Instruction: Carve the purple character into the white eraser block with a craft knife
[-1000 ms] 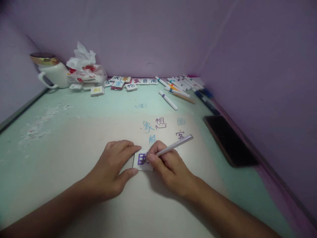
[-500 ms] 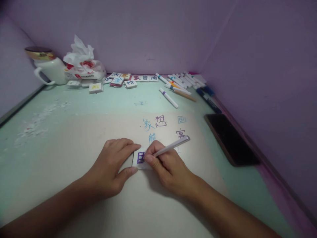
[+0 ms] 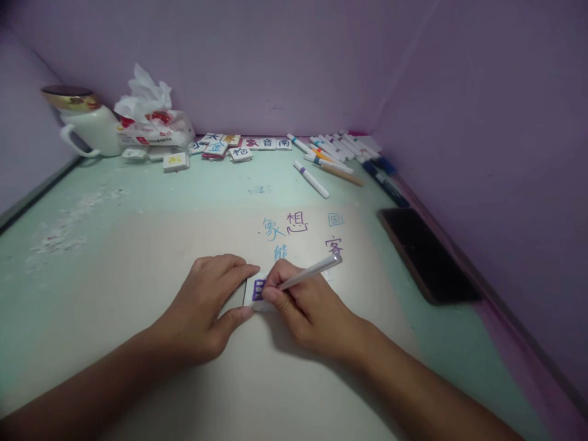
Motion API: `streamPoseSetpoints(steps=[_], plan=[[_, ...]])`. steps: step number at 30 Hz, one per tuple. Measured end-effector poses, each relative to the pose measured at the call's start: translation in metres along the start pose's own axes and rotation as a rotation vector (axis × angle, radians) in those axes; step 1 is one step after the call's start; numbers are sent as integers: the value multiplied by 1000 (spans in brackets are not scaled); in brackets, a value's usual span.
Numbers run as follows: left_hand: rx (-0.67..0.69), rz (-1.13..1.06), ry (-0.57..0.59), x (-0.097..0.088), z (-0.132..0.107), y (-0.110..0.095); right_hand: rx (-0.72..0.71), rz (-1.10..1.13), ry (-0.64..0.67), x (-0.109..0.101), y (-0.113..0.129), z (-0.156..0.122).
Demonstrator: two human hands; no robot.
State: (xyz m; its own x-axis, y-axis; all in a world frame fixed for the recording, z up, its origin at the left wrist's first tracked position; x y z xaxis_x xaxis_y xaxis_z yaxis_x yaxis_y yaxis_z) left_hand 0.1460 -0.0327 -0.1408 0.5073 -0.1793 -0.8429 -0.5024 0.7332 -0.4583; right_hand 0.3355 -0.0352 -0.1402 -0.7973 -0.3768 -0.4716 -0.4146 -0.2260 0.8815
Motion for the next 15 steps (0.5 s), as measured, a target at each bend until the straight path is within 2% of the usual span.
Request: streamPoseSetpoints(steps=[15], plan=[[20, -23, -25, 2, 0, 4, -102, -108, 63, -8, 0, 5]])
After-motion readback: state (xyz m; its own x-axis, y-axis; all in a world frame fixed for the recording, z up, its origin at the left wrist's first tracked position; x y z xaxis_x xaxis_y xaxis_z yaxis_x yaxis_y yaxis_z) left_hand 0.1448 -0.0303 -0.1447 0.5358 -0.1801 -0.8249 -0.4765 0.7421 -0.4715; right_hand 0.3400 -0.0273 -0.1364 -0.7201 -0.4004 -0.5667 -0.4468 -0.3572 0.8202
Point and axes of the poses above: each hand's wrist, its own z-axis towards the middle knuckle, its own x-axis out of the palm, y = z × x, the point moved 1 cm from there along z, towards the middle knuckle, and after that the axes turned 11 degrees about x, right-handed, at the moved point
